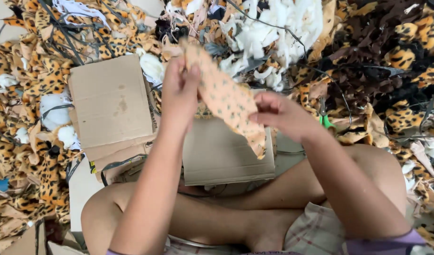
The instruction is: Sorting through fabric scraps and stuffing material while sitting on the floor and using scissors to cut.
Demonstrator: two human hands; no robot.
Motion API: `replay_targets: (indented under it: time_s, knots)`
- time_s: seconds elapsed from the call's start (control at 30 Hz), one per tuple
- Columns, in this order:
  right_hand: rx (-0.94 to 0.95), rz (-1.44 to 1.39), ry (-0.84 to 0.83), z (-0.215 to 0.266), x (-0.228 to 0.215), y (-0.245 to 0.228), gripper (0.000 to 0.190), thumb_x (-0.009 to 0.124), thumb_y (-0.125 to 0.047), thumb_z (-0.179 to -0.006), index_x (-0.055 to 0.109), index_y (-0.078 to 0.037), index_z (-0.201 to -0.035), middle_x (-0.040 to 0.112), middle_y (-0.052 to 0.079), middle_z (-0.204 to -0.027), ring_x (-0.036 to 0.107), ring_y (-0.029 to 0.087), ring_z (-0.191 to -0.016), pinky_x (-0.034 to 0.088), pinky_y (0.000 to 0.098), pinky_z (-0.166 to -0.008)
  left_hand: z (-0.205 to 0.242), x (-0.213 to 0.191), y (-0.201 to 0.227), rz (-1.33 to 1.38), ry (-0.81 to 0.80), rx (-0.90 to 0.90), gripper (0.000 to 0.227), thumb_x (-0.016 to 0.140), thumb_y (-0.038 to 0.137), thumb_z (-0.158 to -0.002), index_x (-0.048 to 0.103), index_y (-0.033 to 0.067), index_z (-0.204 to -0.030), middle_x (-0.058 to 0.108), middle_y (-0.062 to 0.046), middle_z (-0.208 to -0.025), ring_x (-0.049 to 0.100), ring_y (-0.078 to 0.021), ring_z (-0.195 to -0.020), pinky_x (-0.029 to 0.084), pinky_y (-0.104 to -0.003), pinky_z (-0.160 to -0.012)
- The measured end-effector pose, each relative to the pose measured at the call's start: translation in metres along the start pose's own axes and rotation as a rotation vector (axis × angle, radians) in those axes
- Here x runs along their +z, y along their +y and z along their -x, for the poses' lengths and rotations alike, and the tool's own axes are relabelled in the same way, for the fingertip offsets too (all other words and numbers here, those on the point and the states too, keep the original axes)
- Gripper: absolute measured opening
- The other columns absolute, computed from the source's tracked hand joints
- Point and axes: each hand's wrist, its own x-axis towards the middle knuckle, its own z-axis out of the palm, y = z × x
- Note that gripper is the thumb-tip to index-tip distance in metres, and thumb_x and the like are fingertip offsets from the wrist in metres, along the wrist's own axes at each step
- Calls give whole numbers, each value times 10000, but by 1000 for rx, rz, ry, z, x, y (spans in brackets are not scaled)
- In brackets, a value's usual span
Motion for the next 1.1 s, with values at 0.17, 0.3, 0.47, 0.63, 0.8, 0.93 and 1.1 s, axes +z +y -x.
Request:
replay_targets:
  time_s: [0.17, 0.3, 0.47, 0.63, 0.8, 0.93, 1.1]
  knots:
    - [72, -69, 153, 2, -19, 109, 286, 662, -41, -908, 651, -54, -1193, 575, 49, -850, 570, 96, -626, 443, 202, -504, 46, -20, -91, 214, 163, -240, 395, 615, 171, -991, 401, 23, -1288, 477, -73, -1023, 596, -119, -839, 568, -211, -744]
    - [16, 73, 210, -10, -8, 106, 383, 617, -4, -912, 591, -107, -1280, 620, 96, -938, 601, 114, -671, 507, 198, -561, 76, -31, -121, 169, 221, -327, 475, 630, 29, -948, 368, -28, -1340, 519, -212, -1194, 621, -207, -1016, 574, -334, -896]
    - [-30, 421, 258, -20, 0, 111, 440, 722, -57, -833, 642, -156, -1254, 700, 130, -1051, 661, 262, -853, 558, 334, -719, 67, -46, -187, 25, 239, -271, 472, 623, -9, -878, 403, 68, -1287, 527, -205, -1096, 683, -214, -877, 625, -321, -813]
    - [-104, 604, 273, -20, -6, 125, 310, 722, -35, -811, 694, -134, -1103, 675, 116, -1025, 689, 315, -997, 608, 373, -818, 58, -50, -176, -215, 233, -195, 427, 630, 7, -918, 422, 140, -1267, 609, -147, -999, 613, -158, -783, 558, -268, -708]
    - [-101, 574, 258, -19, -1, 110, 140, 662, 9, -897, 730, -76, -985, 622, 141, -969, 690, 309, -914, 617, 379, -771, 53, -53, -170, -384, 305, -150, 324, 685, 89, -950, 480, 178, -1186, 681, -98, -939, 525, -137, -792, 468, -246, -702]
    - [-174, 628, 269, -19, 0, 109, 148, 643, 45, -914, 721, -49, -997, 623, 155, -961, 702, 371, -934, 617, 399, -775, 52, -53, -175, -471, 293, -89, 325, 697, 113, -939, 485, 155, -1182, 678, -103, -946, 522, -166, -813, 463, -294, -695]
    - [-426, 1007, 397, -17, -3, 115, 147, 726, -53, -903, 705, -121, -1032, 574, 75, -979, 654, 346, -967, 532, 435, -903, 52, -51, -177, -814, 402, 285, 420, 807, 115, -838, 525, 122, -1149, 566, -88, -1030, 585, -294, -971, 517, -437, -834]
